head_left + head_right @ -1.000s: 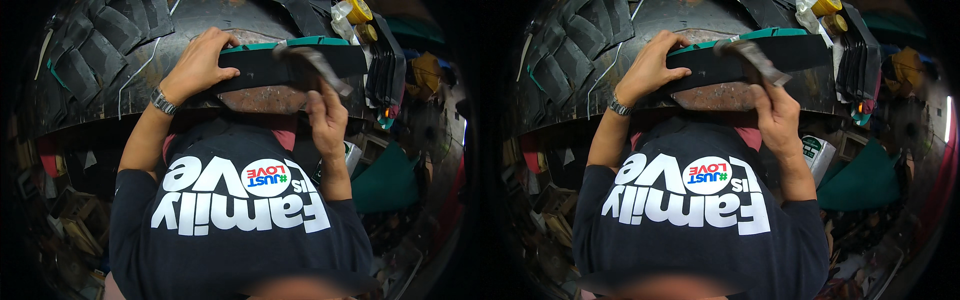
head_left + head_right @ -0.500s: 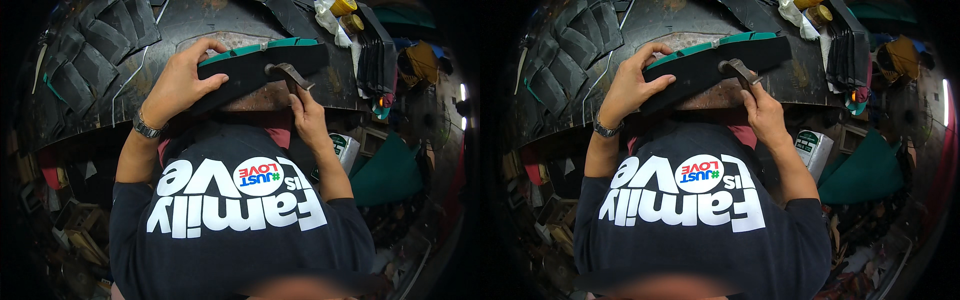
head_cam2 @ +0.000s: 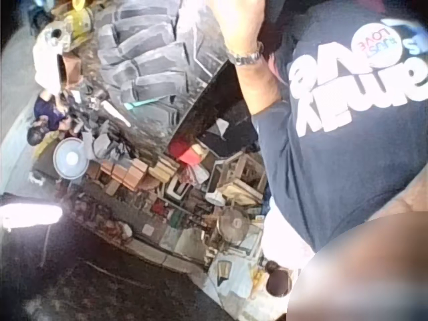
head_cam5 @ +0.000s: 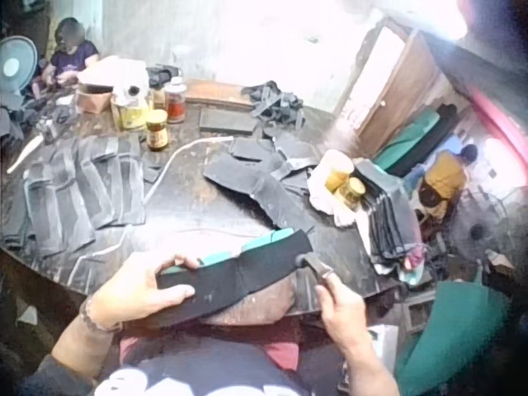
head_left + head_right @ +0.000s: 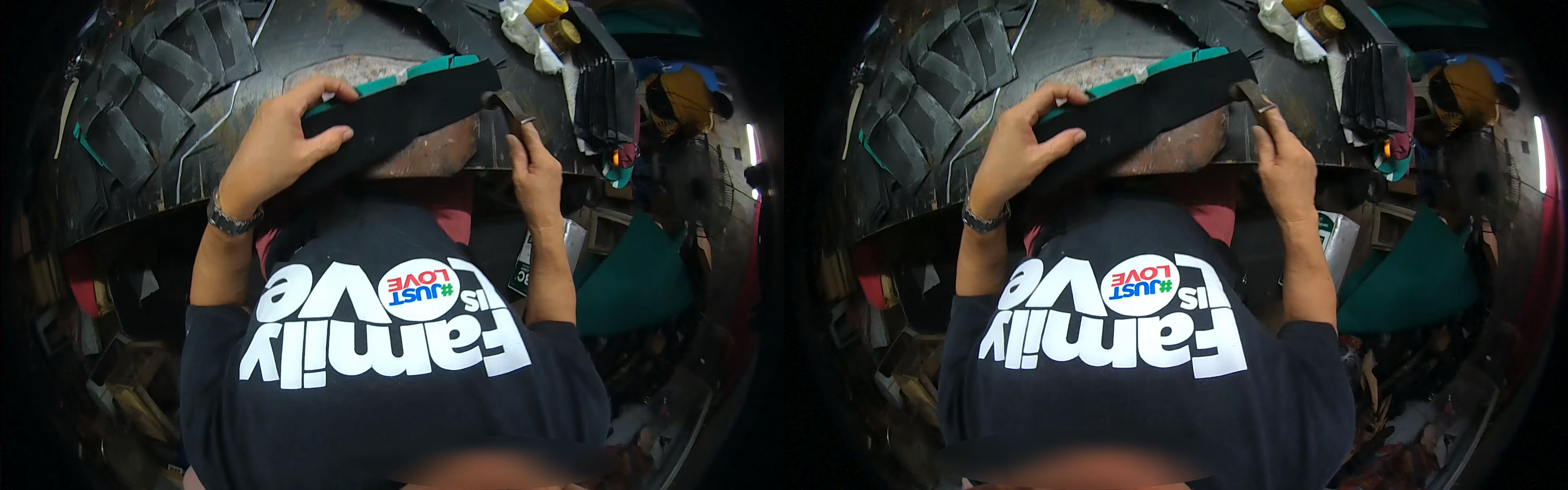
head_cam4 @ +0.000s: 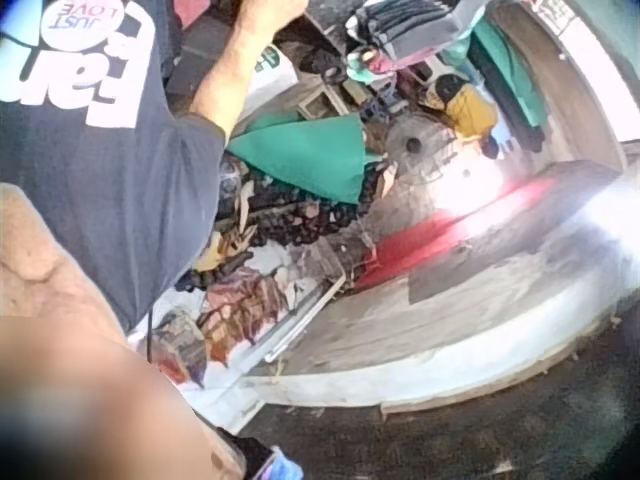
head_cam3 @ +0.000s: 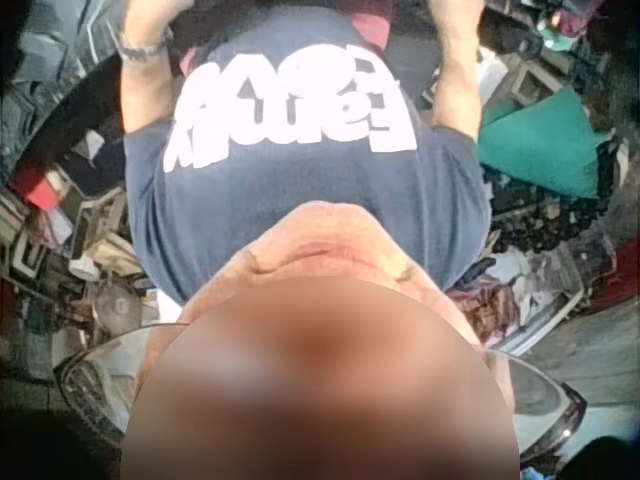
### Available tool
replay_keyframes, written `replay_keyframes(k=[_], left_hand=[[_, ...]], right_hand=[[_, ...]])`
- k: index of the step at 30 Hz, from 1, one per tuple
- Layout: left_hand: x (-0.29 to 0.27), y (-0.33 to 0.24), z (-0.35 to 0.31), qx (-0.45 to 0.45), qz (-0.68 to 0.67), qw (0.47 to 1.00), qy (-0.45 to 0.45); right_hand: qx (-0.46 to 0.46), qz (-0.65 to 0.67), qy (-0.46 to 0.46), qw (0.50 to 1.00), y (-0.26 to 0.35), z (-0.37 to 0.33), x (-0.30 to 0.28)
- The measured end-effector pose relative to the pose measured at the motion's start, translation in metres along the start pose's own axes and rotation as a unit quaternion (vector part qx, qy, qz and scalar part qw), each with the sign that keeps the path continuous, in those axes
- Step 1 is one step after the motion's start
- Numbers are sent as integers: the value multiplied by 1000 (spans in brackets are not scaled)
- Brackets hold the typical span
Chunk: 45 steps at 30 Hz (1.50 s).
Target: The person repeatedly picks up black rubber pieces, folds them, and uses a hammer to shape them on a workbench. The person then places the shaped pieces into a pile and repeats the process with additional pieces.
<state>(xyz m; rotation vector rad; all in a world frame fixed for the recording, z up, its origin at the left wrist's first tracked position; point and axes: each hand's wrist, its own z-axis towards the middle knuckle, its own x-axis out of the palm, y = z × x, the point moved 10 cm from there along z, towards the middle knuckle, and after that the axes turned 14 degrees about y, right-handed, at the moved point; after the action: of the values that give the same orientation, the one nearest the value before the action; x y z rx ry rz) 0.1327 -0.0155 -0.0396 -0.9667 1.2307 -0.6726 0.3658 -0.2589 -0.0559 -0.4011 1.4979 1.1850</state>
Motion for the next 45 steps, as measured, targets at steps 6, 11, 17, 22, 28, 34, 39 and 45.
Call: replay_keyframes(k=[6,11,17,22,28,34,39,45], left_hand=[[-1,-16,-11,45,8,999,7],[2,-12,0,35,-181,983,14],[7,-30,15,92,-434,896,-1],[-15,-30,12,203,-500,842,-16],[6,33,4,42,-299,951,-64],[27,41,-3,-1,-46,995,-85],[32,21,-8,64,84,984,-141],[33,22,-10,93,90,982,-140]], right_hand=[[171,-184,3,968,-69,9,-27],[-134,-80,-80,985,33,19,-17],[-343,-34,4,939,131,30,26],[-205,138,-90,965,72,66,-31],[-157,369,-176,899,-49,162,-89],[124,-125,-229,958,-113,191,-77],[-78,-125,-240,959,-19,185,-41],[-211,-5,-18,977,80,195,39]])
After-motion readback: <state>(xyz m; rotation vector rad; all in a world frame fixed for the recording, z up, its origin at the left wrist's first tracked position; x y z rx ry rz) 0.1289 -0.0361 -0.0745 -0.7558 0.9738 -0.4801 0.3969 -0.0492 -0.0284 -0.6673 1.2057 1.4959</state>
